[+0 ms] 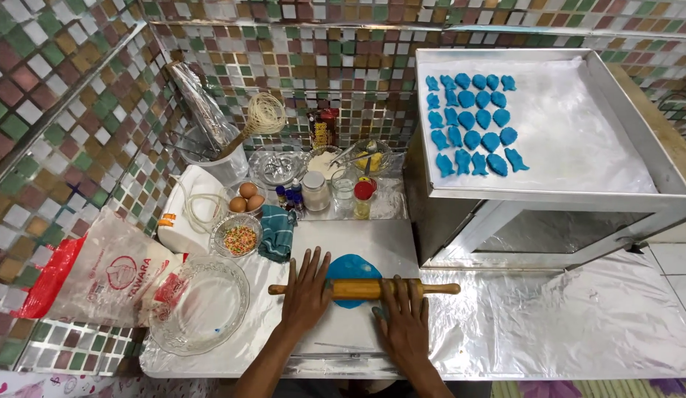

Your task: Rolling out a small piece of blue-colored dough using a wooden rolling pin on a prepared surface

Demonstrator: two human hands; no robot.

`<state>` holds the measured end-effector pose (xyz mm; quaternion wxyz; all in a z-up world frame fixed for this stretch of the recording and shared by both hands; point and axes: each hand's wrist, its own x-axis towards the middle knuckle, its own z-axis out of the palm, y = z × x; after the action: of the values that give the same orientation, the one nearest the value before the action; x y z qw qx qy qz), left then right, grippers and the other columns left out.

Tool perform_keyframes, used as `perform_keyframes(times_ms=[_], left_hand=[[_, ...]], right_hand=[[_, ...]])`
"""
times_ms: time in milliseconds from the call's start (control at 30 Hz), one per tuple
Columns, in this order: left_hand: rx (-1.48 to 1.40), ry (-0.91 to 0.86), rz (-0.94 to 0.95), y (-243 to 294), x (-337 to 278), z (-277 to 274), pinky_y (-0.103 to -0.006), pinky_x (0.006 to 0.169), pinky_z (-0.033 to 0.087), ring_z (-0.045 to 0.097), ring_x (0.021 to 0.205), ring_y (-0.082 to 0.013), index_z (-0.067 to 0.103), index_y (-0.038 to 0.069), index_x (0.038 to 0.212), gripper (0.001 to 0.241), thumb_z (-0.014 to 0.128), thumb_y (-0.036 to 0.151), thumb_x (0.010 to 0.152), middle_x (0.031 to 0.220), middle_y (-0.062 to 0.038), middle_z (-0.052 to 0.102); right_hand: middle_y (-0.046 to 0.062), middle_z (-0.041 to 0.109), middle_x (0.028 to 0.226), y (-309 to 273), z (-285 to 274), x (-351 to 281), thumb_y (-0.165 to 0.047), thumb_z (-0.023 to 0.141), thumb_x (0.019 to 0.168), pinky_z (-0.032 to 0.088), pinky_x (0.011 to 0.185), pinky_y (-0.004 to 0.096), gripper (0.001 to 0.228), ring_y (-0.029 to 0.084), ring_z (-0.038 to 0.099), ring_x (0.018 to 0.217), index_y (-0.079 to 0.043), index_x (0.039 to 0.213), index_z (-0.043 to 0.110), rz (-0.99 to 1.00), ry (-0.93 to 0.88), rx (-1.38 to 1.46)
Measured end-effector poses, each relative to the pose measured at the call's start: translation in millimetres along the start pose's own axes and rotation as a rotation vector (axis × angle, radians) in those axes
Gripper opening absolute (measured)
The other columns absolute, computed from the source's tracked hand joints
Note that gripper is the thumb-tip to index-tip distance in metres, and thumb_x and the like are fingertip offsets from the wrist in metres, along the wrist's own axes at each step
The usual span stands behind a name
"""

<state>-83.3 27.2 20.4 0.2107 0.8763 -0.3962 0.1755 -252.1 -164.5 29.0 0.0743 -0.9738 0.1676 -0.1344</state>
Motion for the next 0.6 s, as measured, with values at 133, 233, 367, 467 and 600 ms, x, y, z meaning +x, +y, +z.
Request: perform_keyframes(times_ms=[133, 233, 367, 467, 600], left_hand=[[-0.109, -0.088, -0.016, 9.4, -22.0, -10.6, -0.056, 0.127, 0.01, 0.018, 0.16, -0.0321, 0.021, 0.011, 0.166, 0.066, 0.043, 0.032, 0.107, 0.174, -0.015, 0.017], [-0.147, -0.116, -0.013, 11.6, -35.2, -11.4, -0.0515, 0.128, 0.01, 0.02, 0.16, -0.0266, 0.023, 0.009, 0.165, 0.063, 0.04, 0.037, 0.11, 0.174, -0.011, 0.017], [-0.266, -0.225, -0.072, 15.6, -40.3, -19.0, -0.052, 0.127, 0.003, 0.012, 0.161, -0.0257, 0.027, 0.013, 0.164, 0.06, 0.035, 0.038, 0.11, 0.174, -0.006, 0.016], [-0.375, -0.222, -0.077, 22.0, -47.8, -30.9, -0.0534, 0.127, 0.002, 0.012, 0.161, -0.0274, 0.032, 0.014, 0.162, 0.057, 0.038, 0.033, 0.109, 0.173, -0.006, 0.02], [-0.506, -0.23, -0.079, 27.9, -62.7, -43.6, -0.0522, 0.128, 0.001, 0.014, 0.161, -0.0276, 0.033, 0.016, 0.162, 0.06, 0.045, 0.013, 0.103, 0.172, -0.005, 0.028]], right_hand=[[-0.001, 0.025, 0.171, -0.5, -0.6, -24.0, -0.052, 0.05, 0.099, 0.016, 0.121, 0.06, 0.072, 0.03, 0.017, 0.158, -0.031, 0.164, 0.027, -0.018, 0.046, -0.006], [-0.001, 0.02, 0.173, -0.6, 1.2, -37.3, -0.053, 0.052, 0.097, 0.017, 0.12, 0.06, 0.075, 0.028, 0.013, 0.16, -0.033, 0.165, 0.025, -0.021, 0.063, -0.075], [-0.002, 0.02, 0.173, 0.9, 2.4, -46.6, -0.059, 0.051, 0.096, 0.021, 0.119, 0.059, 0.077, 0.026, 0.017, 0.159, -0.035, 0.164, 0.025, -0.022, 0.086, -0.174], [-0.002, 0.028, 0.17, 2.6, 0.2, -52.6, -0.055, 0.057, 0.093, 0.023, 0.119, 0.058, 0.074, 0.025, 0.023, 0.156, -0.034, 0.16, 0.034, -0.018, 0.096, -0.141], [0.002, 0.05, 0.148, 16.1, 7.5, -58.1, -0.04, 0.072, 0.086, 0.027, 0.119, 0.061, 0.062, 0.031, 0.04, 0.143, -0.026, 0.143, 0.054, 0.003, 0.102, 0.037]])
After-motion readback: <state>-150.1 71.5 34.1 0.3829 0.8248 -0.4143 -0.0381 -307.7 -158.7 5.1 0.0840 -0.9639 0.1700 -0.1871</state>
